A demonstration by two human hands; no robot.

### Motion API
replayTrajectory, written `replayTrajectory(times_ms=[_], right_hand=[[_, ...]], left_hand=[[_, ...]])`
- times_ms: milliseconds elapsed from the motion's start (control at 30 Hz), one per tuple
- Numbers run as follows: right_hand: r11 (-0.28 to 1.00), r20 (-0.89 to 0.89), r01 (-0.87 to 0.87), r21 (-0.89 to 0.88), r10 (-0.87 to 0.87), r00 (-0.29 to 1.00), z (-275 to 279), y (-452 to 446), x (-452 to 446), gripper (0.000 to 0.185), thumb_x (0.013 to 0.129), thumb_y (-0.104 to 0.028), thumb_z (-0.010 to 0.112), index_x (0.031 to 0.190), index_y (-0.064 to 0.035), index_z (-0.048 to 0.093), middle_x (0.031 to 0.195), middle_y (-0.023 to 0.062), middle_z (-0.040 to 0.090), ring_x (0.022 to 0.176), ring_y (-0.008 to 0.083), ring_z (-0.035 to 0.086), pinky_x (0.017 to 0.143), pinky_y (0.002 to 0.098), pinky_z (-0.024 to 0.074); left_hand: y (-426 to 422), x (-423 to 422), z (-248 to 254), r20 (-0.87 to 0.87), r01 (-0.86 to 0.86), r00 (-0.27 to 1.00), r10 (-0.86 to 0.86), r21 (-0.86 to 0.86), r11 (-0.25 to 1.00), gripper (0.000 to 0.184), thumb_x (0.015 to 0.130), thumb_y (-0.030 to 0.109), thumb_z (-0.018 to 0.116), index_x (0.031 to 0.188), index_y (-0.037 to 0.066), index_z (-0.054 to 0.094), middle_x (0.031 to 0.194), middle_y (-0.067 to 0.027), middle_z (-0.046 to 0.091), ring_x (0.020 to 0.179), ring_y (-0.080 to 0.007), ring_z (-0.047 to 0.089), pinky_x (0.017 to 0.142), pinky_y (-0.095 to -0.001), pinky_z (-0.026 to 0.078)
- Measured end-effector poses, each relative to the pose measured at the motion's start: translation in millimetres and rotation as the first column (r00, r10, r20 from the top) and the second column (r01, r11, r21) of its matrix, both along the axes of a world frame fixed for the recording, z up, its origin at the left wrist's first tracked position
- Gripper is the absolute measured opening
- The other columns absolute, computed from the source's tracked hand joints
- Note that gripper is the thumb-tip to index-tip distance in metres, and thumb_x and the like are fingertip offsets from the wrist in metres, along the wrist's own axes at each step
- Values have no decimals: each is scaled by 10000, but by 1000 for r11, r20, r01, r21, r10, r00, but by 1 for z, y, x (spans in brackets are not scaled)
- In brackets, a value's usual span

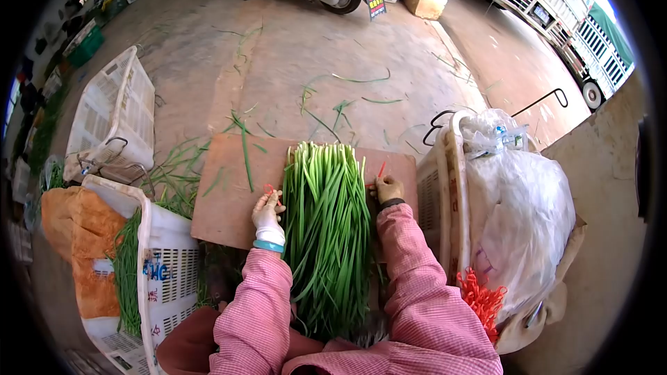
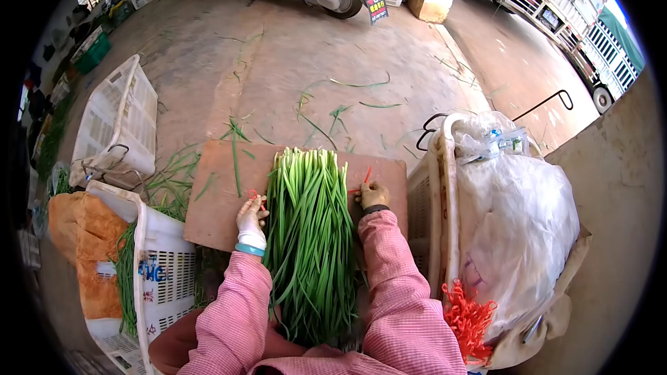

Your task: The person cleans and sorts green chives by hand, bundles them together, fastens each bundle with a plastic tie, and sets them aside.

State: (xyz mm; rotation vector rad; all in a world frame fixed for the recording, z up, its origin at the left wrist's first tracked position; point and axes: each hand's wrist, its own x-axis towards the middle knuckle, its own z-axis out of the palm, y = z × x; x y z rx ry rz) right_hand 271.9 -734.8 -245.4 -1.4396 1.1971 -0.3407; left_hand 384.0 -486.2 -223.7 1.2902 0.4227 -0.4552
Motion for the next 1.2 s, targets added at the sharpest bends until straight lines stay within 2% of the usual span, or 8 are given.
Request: replayTrajectory(times_ms=[233, 367, 433, 567, 600, 767, 967, 1200], right_hand=[[957, 538, 51, 286, -204, 818, 43, 59, -46, 113, 830, -133, 534, 868, -40, 586, 846, 62, 622, 589, 100, 557, 513, 198, 435], [981, 682, -184, 60, 94, 725, 52, 73, -35, 112, 802, -65, 559, 899, -12, 575, 859, 65, 620, 638, 114, 558, 584, 224, 450], [751, 387, -297, -589, 586, 712, 60, 76, -30, 114, 775, -45, 582, 887, -25, 578, 797, 79, 612, 640, 149, 562, 574, 249, 442], [380, -38, -486, -787, 756, 653, 91, 84, -16, 102, 743, -6, 588, 842, -28, 583, 692, 84, 561, 634, 178, 551, 560, 253, 431], [514, 126, -475, -715, 762, 635, 105, 89, -15, 102, 744, 9, 575, 839, -30, 578, 741, 86, 559, 668, 187, 556, 605, 251, 440], [614, 483, -482, -626, 790, 378, 121, 86, 3, 139, 755, 31, 546, 876, -37, 564, 893, 98, 553, 793, 230, 559, 708, 250, 441], [-15, -511, -834, -552, 796, 324, 112, 117, 49, 142, 723, -37, 529, 864, -34, 541, 801, 146, 576, 716, 330, 550, 614, 366, 445], [282, -376, -741, -610, 720, 583, 89, 123, 61, 64, 662, -77, 575, 707, -32, 579, 714, 155, 574, 690, 331, 554, 605, 392, 444]], left_hand=[[-6, -2, 3, -29, 124, 992, -122, 54, 991, 148, 801, 218, 575, 911, 119, 574, 796, 50, 580, 498, -45, 491, 388, -160, 269], [-17, -7, 7, -51, 164, 986, -157, 186, 969, 143, 790, 178, 585, 911, 101, 581, 866, 10, 593, 629, -100, 523, 498, -198, 371], [-24, -6, -26, 122, 53, 991, -47, -46, 998, 139, 798, 63, 530, 924, 24, 575, 834, -62, 596, 696, -135, 551, 651, -247, 455], [-49, -20, -43, 290, -133, 957, 32, 337, 932, 116, 782, 50, 525, 868, -5, 580, 814, -80, 597, 669, -140, 547, 641, -257, 449], [-52, -23, -46, 282, -153, 958, 40, 390, 908, 165, 736, 161, 589, 847, 40, 593, 857, -171, 585, 803, -307, 541, 725, -384, 416], [-61, -39, -8, 428, -282, 904, -14, 620, 732, 132, 738, 152, 577, 834, 61, 566, 833, -157, 569, 808, -321, 519, 713, -394, 410], [-68, -32, -64, 522, -336, 839, 154, 275, 901, 113, 722, 142, 585, 753, 34, 570, 730, -127, 570, 705, -274, 542, 658, -366, 427], [-54, -30, -45, 262, -266, 932, 249, 32, 964, 72, 661, 8, 636, 727, 26, 616, 638, -53, 588, 580, -112, 516, 587, -253, 431]])
